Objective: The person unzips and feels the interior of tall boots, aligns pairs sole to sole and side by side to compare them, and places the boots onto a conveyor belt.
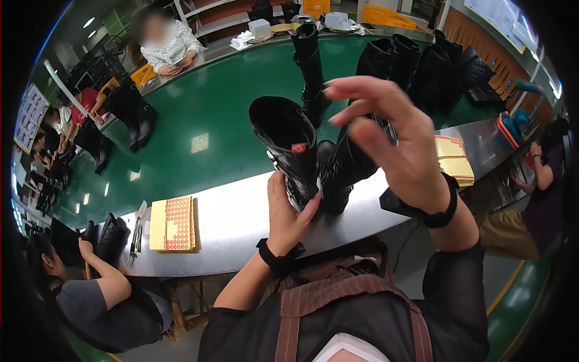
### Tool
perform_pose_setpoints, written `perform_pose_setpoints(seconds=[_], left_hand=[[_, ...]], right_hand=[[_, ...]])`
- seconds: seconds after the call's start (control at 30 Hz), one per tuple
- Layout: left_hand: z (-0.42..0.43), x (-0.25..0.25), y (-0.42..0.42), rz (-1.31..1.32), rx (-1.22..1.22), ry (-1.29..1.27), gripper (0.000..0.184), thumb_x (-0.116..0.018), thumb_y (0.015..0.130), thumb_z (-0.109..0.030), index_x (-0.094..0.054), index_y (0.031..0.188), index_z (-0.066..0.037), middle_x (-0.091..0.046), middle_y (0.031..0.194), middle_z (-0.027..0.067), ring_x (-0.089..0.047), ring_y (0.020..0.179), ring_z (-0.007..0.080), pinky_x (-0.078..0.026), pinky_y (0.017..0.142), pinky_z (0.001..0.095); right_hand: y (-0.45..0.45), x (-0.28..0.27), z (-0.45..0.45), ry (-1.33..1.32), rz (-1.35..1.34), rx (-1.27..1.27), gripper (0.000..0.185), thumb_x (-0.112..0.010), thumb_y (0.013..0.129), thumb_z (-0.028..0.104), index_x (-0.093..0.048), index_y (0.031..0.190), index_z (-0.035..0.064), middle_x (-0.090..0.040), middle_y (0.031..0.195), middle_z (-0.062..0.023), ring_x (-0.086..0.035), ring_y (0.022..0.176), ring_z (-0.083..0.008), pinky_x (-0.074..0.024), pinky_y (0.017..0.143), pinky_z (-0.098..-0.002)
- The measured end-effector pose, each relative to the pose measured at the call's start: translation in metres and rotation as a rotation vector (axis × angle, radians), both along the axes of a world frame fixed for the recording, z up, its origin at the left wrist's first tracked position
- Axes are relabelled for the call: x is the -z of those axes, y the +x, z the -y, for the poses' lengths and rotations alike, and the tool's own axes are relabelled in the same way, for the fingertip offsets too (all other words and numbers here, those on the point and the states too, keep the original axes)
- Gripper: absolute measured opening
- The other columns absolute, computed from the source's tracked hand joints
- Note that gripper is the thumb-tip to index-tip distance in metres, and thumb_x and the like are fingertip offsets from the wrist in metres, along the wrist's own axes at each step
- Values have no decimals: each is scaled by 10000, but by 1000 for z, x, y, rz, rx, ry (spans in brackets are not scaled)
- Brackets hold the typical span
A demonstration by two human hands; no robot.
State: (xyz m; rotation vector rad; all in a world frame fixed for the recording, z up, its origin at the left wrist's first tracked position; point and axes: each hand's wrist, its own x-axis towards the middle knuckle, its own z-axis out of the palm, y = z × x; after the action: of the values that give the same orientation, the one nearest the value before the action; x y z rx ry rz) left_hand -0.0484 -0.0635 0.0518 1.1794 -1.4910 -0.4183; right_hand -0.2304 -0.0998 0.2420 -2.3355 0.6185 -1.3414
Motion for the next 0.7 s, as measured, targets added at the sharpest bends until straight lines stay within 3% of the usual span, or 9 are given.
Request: perform_pose_setpoints(seconds=[0.1,0.17,0.23,0.3,0.37,0.43,0.5,0.63,0.7], left_hand=[[-4,-8,0,-2,-11,96,588,-704,732,-75,-433,1243,30,-470,1170,195,-470,1101,350,-385,963,400],[-7,-13,2,-115,29,150,540,-673,741,-80,-453,1222,32,-477,1178,201,-461,1115,352,-391,953,408],[-12,-15,6,192,-90,65,544,-665,752,-108,-449,1232,29,-490,1168,202,-448,1134,347,-389,954,419],[-16,-14,4,219,-137,61,536,-651,760,-119,-452,1238,21,-474,1185,215,-440,1143,345,-380,966,422],[-16,-7,4,-160,47,207,543,-659,752,-119,-453,1235,20,-438,1222,226,-444,1134,338,-379,962,427],[-23,-8,5,-216,129,277,907,-740,714,-220,-250,1437,23,-365,1357,247,-384,1261,365,-323,1064,411],[-23,-13,0,-91,79,145,1130,-839,627,-307,-164,1472,18,-337,1386,256,-345,1306,395,-276,1107,440],[-22,-28,13,-126,-326,82,986,-838,627,-305,-313,1422,-47,-461,1321,181,-448,1188,388,-354,1033,456],[-15,-25,35,-43,-364,102,913,-834,636,-312,-377,1381,-49,-499,1274,165,-463,1164,378,-374,1012,444]], right_hand=[[-51,31,10,56,278,14,529,-625,865,175,-437,1346,63,-533,1231,-114,-543,1103,-163,-442,885,-327],[-89,68,16,313,289,9,713,-654,769,181,-350,1402,56,-465,1307,-132,-474,1188,-194,-401,958,-342],[-90,114,12,611,123,38,852,-696,703,189,-290,1434,31,-435,1339,-140,-471,1188,-227,-391,988,-367],[-94,193,15,817,-225,42,918,-713,688,176,-244,1462,27,-433,1346,-148,-468,1200,-273,-383,1008,-390],[-64,195,11,918,-318,-113,895,-766,688,207,-296,1420,-6,-432,1367,-166,-417,1280,-281,-366,1033,-363],[-29,199,0,960,-137,-231,899,-758,704,186,-271,1432,-19,-433,1372,-188,-424,1284,-281,-346,1054,-341],[-9,204,5,567,-302,-240,926,-764,704,168,-241,1442,-29,-438,1373,-202,-435,1279,-288,-339,1067,-356],[9,194,-9,723,-440,-353,1005,-775,702,206,-172,1475,-13,-427,1370,-251,-474,1248,-362,-398,1026,-399],[5,188,0,670,-410,-326,888,-757,720,136,-279,1457,4,-558,1247,-240,-529,1202,-350,-423,996,-394]])
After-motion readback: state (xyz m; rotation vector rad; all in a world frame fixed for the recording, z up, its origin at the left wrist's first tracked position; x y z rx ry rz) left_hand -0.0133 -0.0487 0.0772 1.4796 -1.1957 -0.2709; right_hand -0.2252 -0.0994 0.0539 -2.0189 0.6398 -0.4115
